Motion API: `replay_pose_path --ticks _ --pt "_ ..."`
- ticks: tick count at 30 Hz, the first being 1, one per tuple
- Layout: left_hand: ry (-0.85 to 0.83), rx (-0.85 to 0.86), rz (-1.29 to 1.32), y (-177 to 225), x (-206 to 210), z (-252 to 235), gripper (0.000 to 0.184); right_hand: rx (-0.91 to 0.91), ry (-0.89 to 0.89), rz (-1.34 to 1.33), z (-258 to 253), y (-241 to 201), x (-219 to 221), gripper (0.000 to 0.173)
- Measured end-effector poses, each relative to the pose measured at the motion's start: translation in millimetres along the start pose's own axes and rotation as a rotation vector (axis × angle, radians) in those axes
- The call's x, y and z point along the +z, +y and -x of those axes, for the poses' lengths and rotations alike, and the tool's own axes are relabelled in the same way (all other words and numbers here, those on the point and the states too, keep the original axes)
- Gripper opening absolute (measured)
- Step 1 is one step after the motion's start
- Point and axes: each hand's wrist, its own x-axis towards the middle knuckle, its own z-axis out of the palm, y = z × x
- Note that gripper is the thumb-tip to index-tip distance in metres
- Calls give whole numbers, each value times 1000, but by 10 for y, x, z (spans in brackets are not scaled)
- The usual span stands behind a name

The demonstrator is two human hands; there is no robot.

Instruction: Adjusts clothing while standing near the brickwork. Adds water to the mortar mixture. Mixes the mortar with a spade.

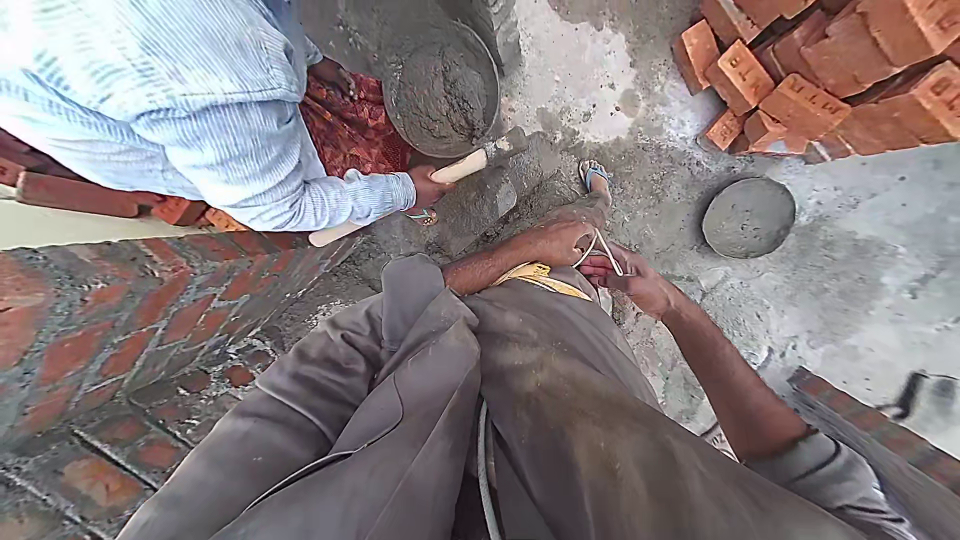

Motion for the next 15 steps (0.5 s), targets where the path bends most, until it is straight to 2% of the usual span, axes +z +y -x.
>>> replay_pose_path --ticks 4,6,9,11,13,15 --pt "-54 30 -46 -71 66 -74 22 73 104 141 157 27 -258 49" --pt "-89 32 -21 -64 59 -93 22 43 80 229 249 -118 -347 52" --pt "-88 -11 -7 -47 82 -106 27 -103 55 400 332 -473 -291 68" --pt "-55 -21 -18 -90 150 -133 34 -254 82 651 264 -570 -137 56" --pt "6 -12 7 -128 226 -166 40 -396 163 887 97 -468 16 44" --pt "39 -43 58 -128 230 -139 50 -417 266 941 -50 -267 148 41"
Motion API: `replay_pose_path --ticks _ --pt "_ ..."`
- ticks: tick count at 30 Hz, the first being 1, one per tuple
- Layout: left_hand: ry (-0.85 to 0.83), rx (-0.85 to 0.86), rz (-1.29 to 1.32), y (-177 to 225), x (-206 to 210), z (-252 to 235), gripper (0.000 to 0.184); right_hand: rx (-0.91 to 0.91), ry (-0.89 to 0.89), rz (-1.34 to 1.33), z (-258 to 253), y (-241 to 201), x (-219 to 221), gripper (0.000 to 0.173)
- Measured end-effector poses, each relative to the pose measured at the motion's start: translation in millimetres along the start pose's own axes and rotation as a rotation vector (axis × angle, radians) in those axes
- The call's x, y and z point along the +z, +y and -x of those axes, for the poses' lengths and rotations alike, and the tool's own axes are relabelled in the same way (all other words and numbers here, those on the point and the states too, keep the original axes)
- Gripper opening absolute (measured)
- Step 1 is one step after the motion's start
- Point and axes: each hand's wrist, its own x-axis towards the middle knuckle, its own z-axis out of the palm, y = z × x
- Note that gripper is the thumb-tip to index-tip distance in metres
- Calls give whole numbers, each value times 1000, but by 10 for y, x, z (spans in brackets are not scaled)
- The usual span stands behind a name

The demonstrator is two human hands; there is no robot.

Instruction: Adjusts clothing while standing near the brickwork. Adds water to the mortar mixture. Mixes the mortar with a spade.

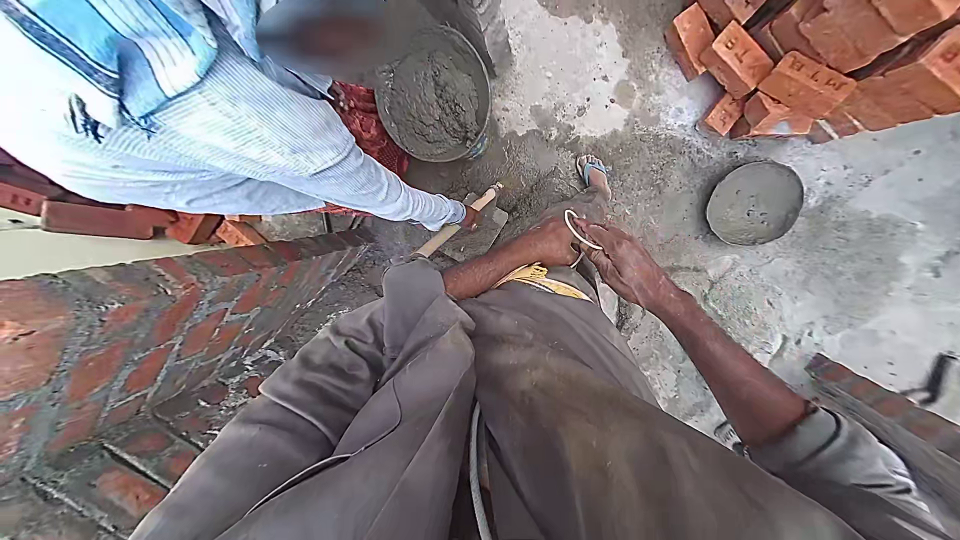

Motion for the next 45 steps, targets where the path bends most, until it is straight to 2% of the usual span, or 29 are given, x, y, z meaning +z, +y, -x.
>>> replay_pose_path --ticks 2,4,6,7,9,11,14,18,20,21,24,27,28,30,33,37,39,41,42,45 --pt "7 -101 59 66 -87 43 65 143 69 -78 -6 31 172 40" --pt "-21 -199 91 94 -79 74 86 351 132 -323 33 41 300 42" --pt "-12 -230 178 71 -146 72 92 487 189 -573 -12 69 318 39" --pt "-22 -238 251 65 -150 114 91 511 195 -588 28 73 351 32" --pt "-40 -240 387 63 -201 158 88 472 166 -279 84 138 372 23" --pt "-44 -243 456 81 -247 186 86 457 93 17 143 164 391 29" --pt "-39 -222 453 65 -270 196 80 430 -45 96 188 22 373 28" --pt "17 -169 486 41 -241 150 75 180 -263 162 105 -115 218 7" --pt "45 -169 522 65 -248 162 72 108 -240 96 6 -26 235 1" --pt "53 -169 516 85 -241 160 70 123 -179 28 -23 3 273 8" --pt "70 -170 467 114 -284 182 69 312 113 -171 -126 -23 487 22" --pt "69 -135 377 131 -322 229 74 466 236 -225 -164 -110 613 13" --pt "63 -120 341 153 -334 239 76 494 253 -219 -168 -116 632 15" --pt "52 -99 262 179 -348 251 80 516 246 -138 -198 -28 650 34" --pt "45 -72 155 204 -333 247 81 432 172 75 -263 182 677 49" --pt "18 -62 126 218 -387 247 86 362 137 320 -402 223 733 47" --pt "-20 -50 172 191 -398 284 88 364 137 291 -362 189 755 40" --pt "-23 -51 181 151 -359 283 100 371 104 199 -326 144 718 26" --pt "-33 -48 148 125 -308 270 109 362 70 134 -305 143 691 25" --pt "-29 -21 59 37 -199 207 120 256 -65 -137 -279 302 513 42"
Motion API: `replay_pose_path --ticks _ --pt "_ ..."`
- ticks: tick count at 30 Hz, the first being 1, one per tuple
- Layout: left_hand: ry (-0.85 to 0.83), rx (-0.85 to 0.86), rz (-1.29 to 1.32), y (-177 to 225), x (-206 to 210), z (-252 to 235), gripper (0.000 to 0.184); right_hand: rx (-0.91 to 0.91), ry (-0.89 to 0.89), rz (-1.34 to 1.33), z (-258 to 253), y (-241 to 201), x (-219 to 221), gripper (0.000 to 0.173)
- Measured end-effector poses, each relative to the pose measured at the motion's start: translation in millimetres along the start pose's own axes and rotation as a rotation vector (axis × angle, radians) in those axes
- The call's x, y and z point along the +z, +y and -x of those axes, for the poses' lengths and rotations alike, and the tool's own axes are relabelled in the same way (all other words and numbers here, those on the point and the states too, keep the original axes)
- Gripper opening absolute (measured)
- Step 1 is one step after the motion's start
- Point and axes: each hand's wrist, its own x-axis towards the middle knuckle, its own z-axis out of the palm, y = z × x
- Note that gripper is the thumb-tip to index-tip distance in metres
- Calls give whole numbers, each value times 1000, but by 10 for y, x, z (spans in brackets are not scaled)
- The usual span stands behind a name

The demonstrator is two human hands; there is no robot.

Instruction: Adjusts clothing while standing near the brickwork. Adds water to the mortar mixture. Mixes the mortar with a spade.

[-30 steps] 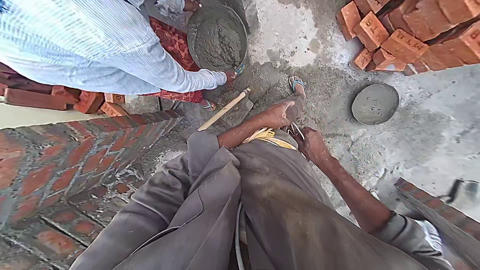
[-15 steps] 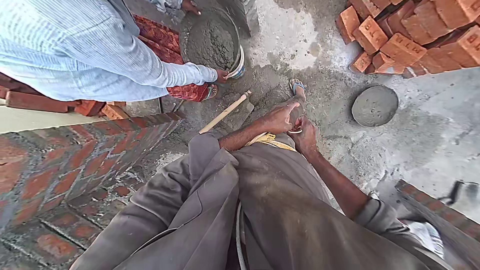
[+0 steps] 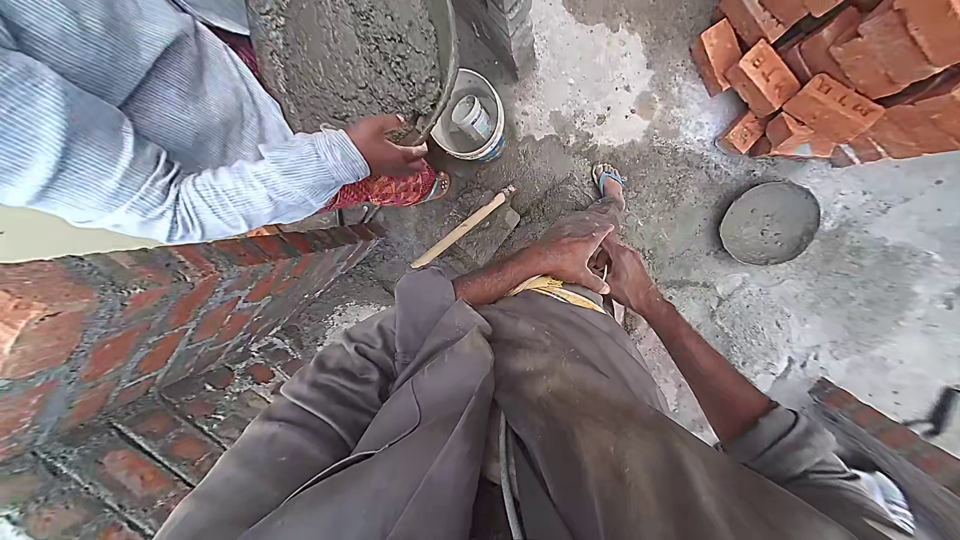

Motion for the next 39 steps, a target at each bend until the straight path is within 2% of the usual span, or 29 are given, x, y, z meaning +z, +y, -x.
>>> replay_pose_path --ticks 2,3,5,9,12,13,15,18,21,24,26,29,32,35,37,39 --pt "17 0 -18 -1 18 -22 114 -20 -153 -249 73 142 -229 57" --pt "32 -9 -35 19 49 -17 108 -22 -202 -364 156 179 -339 58" --pt "55 -35 -45 50 75 -27 100 -20 -235 -480 279 165 -524 47" --pt "-68 19 81 31 -93 -2 95 -126 -162 -363 296 223 -466 18" --pt "-148 12 168 -6 -227 88 83 -97 -132 -254 331 210 -268 9" --pt "-144 4 132 10 -242 104 78 -47 -143 -244 352 164 -267 10" --pt "-113 -3 62 40 -230 127 72 27 -200 -245 390 58 -347 21" --pt "-53 30 116 43 -219 146 65 14 -316 -312 437 6 -427 25" --pt "20 60 238 92 -214 152 62 -32 -253 -378 405 11 -342 15" --pt "65 76 215 138 -221 189 61 -89 -163 -403 339 -36 -221 15" --pt "70 79 165 155 -237 176 63 -99 -102 -331 287 -107 -177 13" --pt "68 85 93 187 -233 152 64 -19 2 -98 234 -238 -118 6" --pt "87 81 49 173 -218 143 64 77 111 150 158 -322 1 24" --pt "126 53 31 180 -174 164 64 119 117 292 51 -344 22 40" --pt "112 48 32 135 -162 151 63 71 93 377 -22 -342 25 39" --pt "92 35 268 99 -237 237 61 -6 45 441 -96 -285 33 36"
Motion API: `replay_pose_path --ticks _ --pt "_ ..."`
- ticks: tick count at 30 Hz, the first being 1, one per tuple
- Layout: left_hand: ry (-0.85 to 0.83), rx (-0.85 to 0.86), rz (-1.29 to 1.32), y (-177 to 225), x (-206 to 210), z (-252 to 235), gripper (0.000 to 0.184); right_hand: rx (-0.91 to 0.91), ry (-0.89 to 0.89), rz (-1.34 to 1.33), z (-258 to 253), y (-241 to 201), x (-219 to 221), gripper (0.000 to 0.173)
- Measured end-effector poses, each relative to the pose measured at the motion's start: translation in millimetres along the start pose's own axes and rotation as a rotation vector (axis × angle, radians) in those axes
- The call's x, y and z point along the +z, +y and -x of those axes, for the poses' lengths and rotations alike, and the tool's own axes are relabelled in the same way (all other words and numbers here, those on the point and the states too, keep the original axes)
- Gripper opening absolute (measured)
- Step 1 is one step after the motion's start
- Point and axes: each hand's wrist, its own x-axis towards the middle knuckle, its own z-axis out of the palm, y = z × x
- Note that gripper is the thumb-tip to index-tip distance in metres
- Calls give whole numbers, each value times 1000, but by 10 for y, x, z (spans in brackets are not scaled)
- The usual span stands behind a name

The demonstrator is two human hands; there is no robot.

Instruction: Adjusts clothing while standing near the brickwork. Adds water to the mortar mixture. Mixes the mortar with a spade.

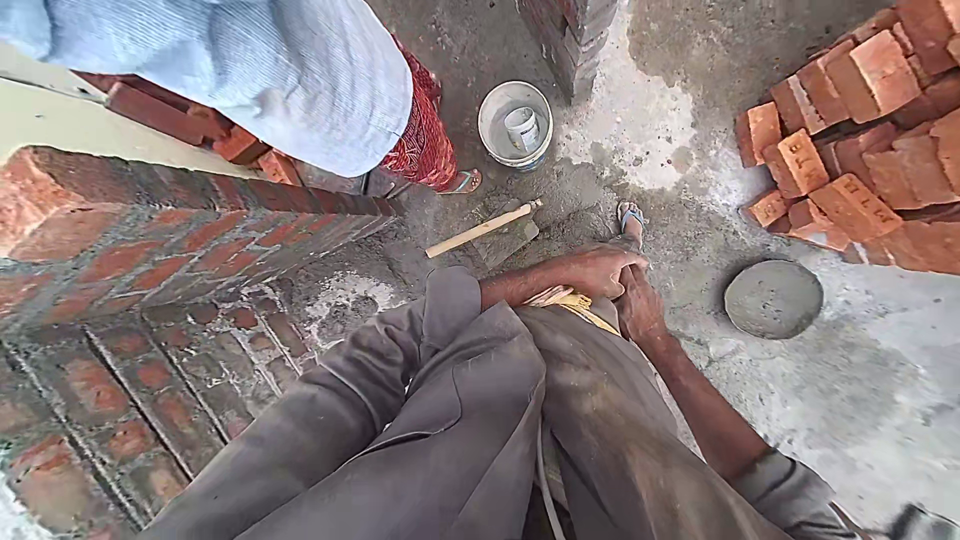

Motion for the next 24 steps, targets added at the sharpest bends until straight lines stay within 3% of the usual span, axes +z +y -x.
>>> replay_pose_path --ticks 3,5,7,9,11,14,19,24 --pt "157 -73 541 -278 -276 269 57 -121 -160 -84 -52 210 -35 52" --pt "465 -104 664 -857 -395 488 53 -153 -371 -276 -52 473 -175 60" --pt "764 -271 684 -1551 -425 823 49 -84 -590 -349 -118 803 -411 68" --pt "961 -511 738 -2236 -347 1252 45 18 -571 -261 -252 1081 -609 66" --pt "1069 -720 808 -2854 -179 1666 45 80 -377 -202 -413 1195 -706 60" --pt "1101 -911 754 -3703 99 2128 51 79 -275 -210 -584 1074 -743 54" --pt "1078 -1074 633 -4667 123 2338 63 111 -496 -70 -625 973 -378 53" --pt "929 -1079 508 -5540 55 2161 76 251 -674 118 -472 1149 -174 52"
